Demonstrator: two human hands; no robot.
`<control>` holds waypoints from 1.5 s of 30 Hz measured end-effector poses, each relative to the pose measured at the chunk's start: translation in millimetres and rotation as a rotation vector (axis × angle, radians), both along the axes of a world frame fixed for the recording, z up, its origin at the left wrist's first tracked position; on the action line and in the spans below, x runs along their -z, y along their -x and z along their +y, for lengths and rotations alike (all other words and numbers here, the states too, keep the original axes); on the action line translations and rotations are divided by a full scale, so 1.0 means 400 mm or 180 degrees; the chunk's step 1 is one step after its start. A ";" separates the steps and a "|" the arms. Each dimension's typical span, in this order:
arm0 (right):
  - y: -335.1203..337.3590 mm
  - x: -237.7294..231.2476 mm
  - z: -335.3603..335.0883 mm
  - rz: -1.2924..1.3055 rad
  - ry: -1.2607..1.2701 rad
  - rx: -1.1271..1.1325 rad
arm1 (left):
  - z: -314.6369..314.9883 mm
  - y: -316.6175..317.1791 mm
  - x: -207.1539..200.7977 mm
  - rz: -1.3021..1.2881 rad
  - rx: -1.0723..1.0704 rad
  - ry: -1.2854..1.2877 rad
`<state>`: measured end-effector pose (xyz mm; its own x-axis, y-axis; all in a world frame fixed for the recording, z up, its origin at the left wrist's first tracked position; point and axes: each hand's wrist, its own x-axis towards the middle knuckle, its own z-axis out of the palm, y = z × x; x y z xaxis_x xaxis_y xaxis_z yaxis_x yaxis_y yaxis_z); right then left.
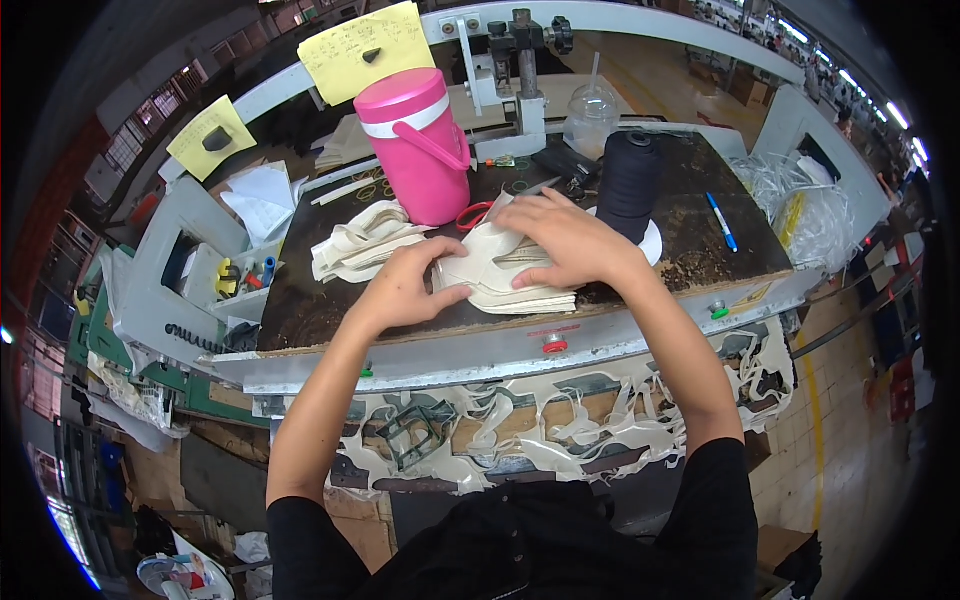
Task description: Using a metal die and a press machine to cut shoe components from a sheet of material.
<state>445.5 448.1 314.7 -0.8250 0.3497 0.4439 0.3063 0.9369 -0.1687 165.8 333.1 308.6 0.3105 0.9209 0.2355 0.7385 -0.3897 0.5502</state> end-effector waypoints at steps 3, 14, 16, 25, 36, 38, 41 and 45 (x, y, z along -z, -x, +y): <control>0.020 0.014 0.029 -0.0566 0.0163 -0.0187 | -0.008 -0.039 0.012 -0.0032 -0.0127 -0.0652; 0.040 -0.012 -0.111 -0.0793 0.1201 0.0189 | 0.014 0.005 0.006 0.0068 -0.0034 -0.0411; 0.029 0.008 -0.152 -0.0911 0.0000 0.0522 | 0.009 -0.002 -0.002 0.0075 0.0040 -0.0416; 0.050 -0.001 -0.182 -0.0881 -0.0017 0.0484 | 0.005 0.009 -0.010 0.0218 0.0102 -0.0274; 0.039 0.059 -0.180 -0.0128 0.0085 0.0351 | 0.034 0.014 -0.012 -0.0290 0.0189 -0.0760; 0.054 0.059 -0.186 -0.0355 0.0377 0.0373 | 0.050 0.008 -0.050 -0.0155 0.0149 -0.0970; 0.048 0.075 -0.188 -0.0204 0.0520 0.0322 | 0.107 -0.047 -0.132 0.0435 0.0239 -0.1366; 0.054 0.059 -0.208 -0.0281 0.0850 0.0542 | 0.168 -0.157 -0.233 0.0738 0.0410 -0.1708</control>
